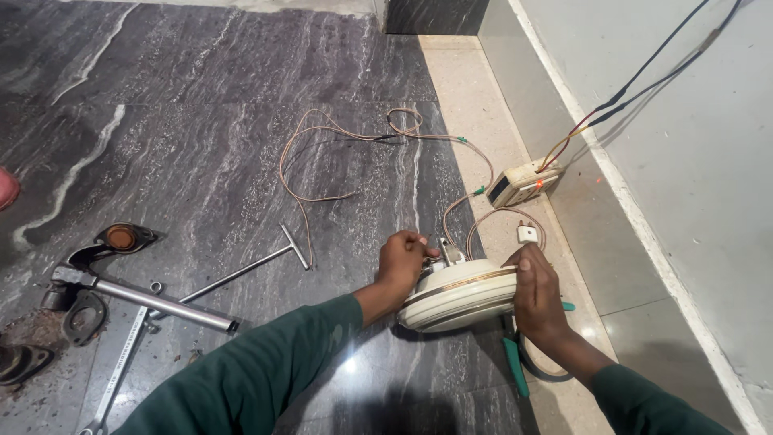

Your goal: The person connects wires to a ceiling light fixture using a yellow-handled screwdriver. They tighten terminal screws and adjust the internal wiring while the fixture rests on the floor.

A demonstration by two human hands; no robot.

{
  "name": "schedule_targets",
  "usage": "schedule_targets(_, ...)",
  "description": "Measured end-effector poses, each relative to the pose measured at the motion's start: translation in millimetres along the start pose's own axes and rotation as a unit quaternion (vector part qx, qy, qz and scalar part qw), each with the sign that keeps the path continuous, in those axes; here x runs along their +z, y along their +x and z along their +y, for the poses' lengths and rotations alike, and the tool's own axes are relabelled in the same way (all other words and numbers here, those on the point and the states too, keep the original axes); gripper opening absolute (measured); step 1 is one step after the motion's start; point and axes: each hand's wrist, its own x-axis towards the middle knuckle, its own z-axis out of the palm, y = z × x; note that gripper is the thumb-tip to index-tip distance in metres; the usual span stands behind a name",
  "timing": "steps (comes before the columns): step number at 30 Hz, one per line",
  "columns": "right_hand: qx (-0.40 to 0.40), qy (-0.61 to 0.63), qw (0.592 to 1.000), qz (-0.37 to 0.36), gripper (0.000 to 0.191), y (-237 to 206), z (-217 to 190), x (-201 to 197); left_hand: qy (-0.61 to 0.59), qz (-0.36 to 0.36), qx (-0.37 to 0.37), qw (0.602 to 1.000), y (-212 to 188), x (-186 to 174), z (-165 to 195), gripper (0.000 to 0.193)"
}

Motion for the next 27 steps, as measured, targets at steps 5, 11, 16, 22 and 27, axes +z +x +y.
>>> schedule_targets(5, 0.017, -0.011, 1.0, -0.002, 0.045, -1.5, 1.0, 0.2, 0.115, -0.02, 0.039, 0.992, -4.9, -0.9, 13.4, 0.018)
schedule_targets(11, -0.022, -0.007, 1.0, 0.012, 0.044, 9.2, 0.7, 5.5, 0.238, -0.029, 0.119, 0.963, -7.6, -10.6, 25.6, 0.02)
schedule_targets(16, -0.008, -0.014, 1.0, 0.007, 0.043, 18.1, -0.4, 12.6, 0.235, -0.04, 0.106, 0.965, -7.7, -18.6, 26.0, 0.021)
schedule_targets(22, -0.013, -0.003, 1.0, 0.005, 0.043, 18.9, 1.5, 14.8, 0.241, -0.042, 0.105, 0.964, -5.8, -20.5, 23.6, 0.02)
schedule_targets(27, 0.007, 0.003, 1.0, 0.005, 0.044, 12.1, 7.3, 9.2, 0.241, -0.038, 0.112, 0.963, -4.4, -10.3, 24.6, 0.019)
